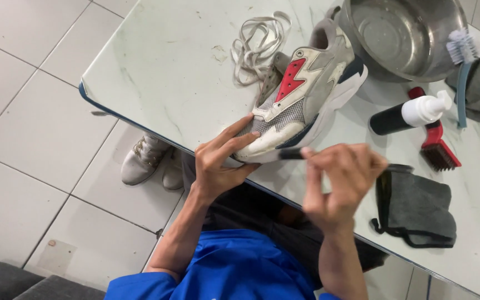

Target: The person scrubs a white and grey sneaker with a small brush, applying cleaning solution from a bottle and rinsing the brush in a metal bowl. The person wipes the shoe with a cloth and continues scrubbing different sections of the sole and upper.

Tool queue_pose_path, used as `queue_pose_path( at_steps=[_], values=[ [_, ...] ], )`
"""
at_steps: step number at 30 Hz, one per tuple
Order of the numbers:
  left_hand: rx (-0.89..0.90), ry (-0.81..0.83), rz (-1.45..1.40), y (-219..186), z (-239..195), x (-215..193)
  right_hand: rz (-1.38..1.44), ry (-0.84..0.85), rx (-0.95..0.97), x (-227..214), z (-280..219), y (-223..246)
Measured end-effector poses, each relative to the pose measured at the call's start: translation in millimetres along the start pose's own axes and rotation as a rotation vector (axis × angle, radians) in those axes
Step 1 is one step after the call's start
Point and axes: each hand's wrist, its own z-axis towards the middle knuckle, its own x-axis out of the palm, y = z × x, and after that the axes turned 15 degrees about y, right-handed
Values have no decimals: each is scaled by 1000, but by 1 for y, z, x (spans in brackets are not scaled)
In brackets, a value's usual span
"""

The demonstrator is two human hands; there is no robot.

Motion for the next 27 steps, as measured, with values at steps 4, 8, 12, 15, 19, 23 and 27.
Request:
queue_pose_path(
  at_steps=[4,8,12,15,19,23,27],
  values=[
    [-16,-86,-33,-1,8,6,38,-62,35,4,1,-27],
    [-24,-82,-40,-4,5,5,151,-22,-9,2,1,-22],
    [-8,-101,-27,-4,9,4,159,-21,38,-2,8,-52],
    [-23,-98,-36,-8,11,5,247,42,-87,3,9,-15],
    [-3,-101,-21,-3,10,4,182,41,-100,-5,19,-45],
    [-13,-112,-47,-4,11,6,114,61,-101,-1,20,-26],
    [-15,-105,-38,-3,7,6,-148,67,-147,-10,14,-14]
  ],
)
